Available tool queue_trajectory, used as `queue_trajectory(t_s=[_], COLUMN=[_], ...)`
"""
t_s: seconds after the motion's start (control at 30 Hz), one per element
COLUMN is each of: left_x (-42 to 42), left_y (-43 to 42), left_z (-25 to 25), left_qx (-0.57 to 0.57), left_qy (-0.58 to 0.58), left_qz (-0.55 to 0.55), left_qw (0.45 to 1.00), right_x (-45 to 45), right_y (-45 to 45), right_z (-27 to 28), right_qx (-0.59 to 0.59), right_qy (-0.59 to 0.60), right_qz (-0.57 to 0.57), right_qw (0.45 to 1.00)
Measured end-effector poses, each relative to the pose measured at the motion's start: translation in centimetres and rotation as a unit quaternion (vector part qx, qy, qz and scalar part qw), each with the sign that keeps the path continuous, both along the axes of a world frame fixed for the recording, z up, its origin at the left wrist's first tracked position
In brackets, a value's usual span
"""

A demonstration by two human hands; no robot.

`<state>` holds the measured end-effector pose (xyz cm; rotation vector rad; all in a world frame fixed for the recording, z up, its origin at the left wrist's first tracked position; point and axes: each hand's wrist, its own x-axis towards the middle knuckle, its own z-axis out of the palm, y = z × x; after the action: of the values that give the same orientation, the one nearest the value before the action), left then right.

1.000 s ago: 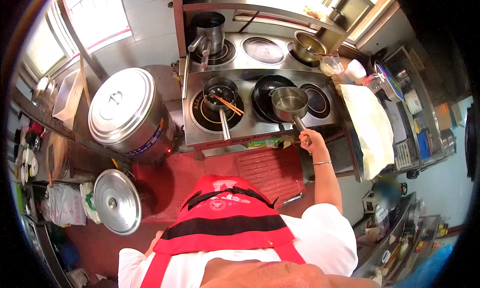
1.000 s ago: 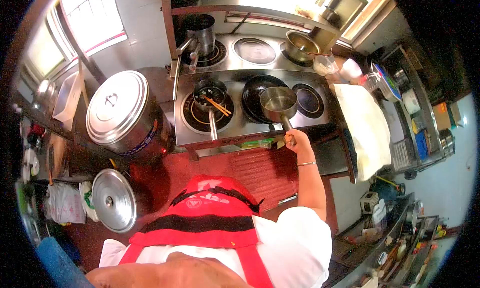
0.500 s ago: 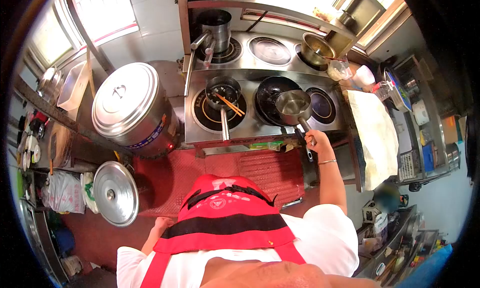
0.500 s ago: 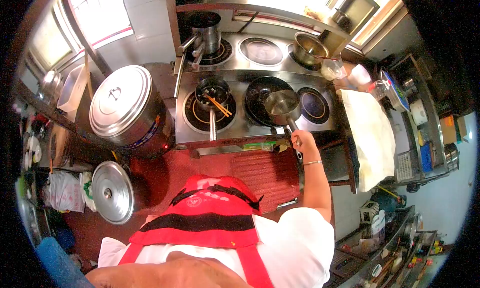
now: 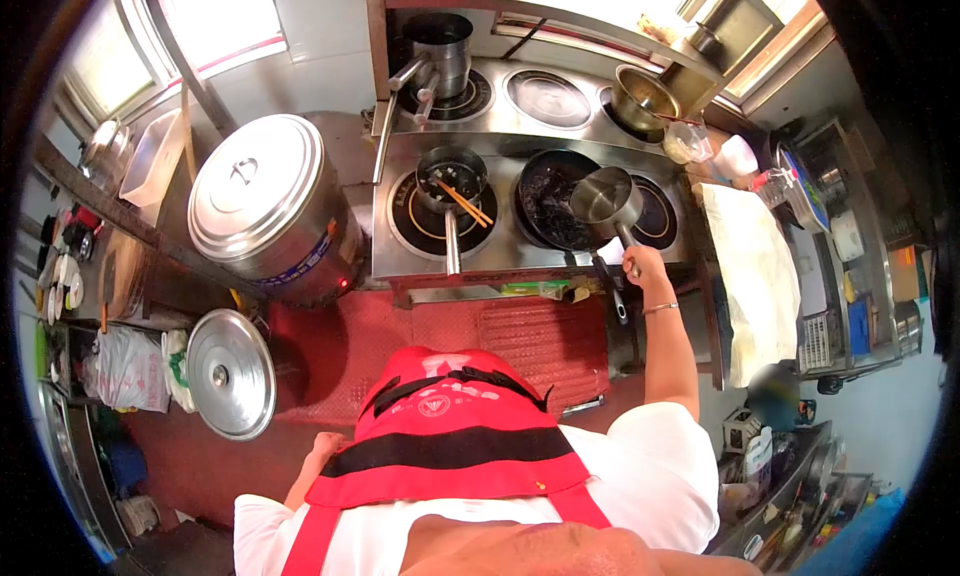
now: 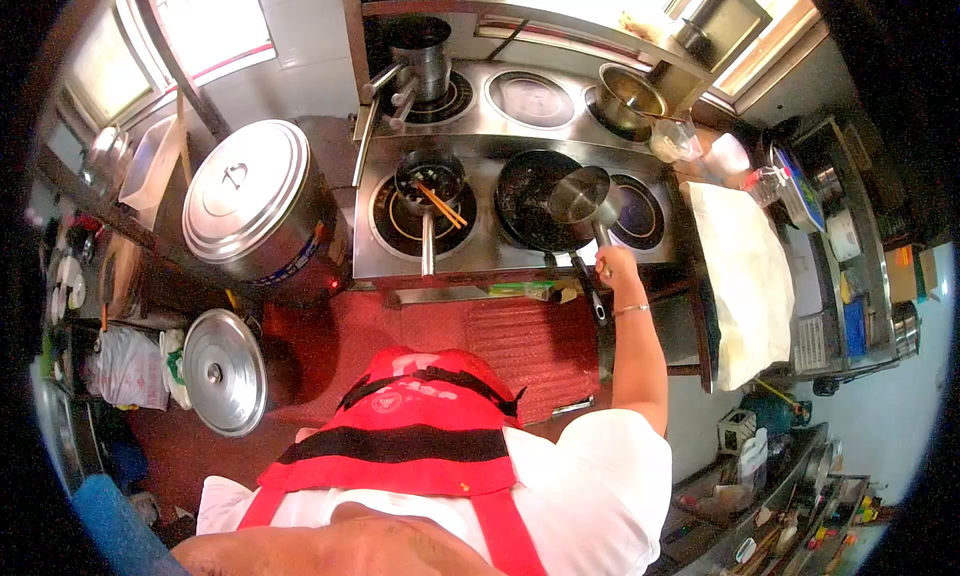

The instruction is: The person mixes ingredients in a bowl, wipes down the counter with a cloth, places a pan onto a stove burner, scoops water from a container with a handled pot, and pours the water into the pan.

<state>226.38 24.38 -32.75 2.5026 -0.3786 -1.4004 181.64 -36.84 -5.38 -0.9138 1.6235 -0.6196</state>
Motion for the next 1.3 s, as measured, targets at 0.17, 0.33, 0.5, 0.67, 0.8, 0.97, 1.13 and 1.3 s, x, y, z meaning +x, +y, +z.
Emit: queue_trajectory(t_s=[0.17, 0.33, 0.5, 0.67, 0.8, 0.97, 1.13, 1.3], left_x=[-3.6, -3.5, -5.0, -6.4, -6.2, -5.3, -5.9, -7.3], left_y=[-5.0, -2.9, -0.9, 1.0, 3.9, 10.6, 15.8, 24.0], left_z=[11.8, 8.1, 7.6, 7.9, 6.5, -1.4, -2.3, -1.5], left_qx=[-0.004, -0.035, -0.046, -0.050, -0.029, -0.128, -0.167, -0.148], left_qy=[0.015, 0.084, 0.107, 0.122, 0.101, 0.186, 0.153, 0.069], left_qz=[0.020, 0.052, 0.101, 0.138, 0.096, 0.280, 0.243, 0.231], left_qw=[1.000, 0.995, 0.988, 0.982, 0.990, 0.933, 0.943, 0.959], right_x=[-0.7, -1.8, -1.1, 1.1, 1.5, 3.2, 11.3, 22.0], right_y=[-2.1, -4.1, -2.0, 1.7, 3.2, 4.4, 10.6, 21.3], right_z=[-1.9, -5.0, -3.7, -1.2, -2.2, -4.9, -0.1, -2.0], right_qx=[-0.061, -0.210, -0.314, -0.275, -0.366, -0.437, -0.095, 0.042], right_qy=[0.033, 0.225, 0.426, 0.486, 0.591, 0.499, -0.296, -0.534], right_qz=[0.031, 0.067, 0.108, 0.133, 0.129, 0.028, -0.134, 0.046], right_qw=[0.997, 0.949, 0.842, 0.818, 0.707, 0.748, 0.941, 0.843])
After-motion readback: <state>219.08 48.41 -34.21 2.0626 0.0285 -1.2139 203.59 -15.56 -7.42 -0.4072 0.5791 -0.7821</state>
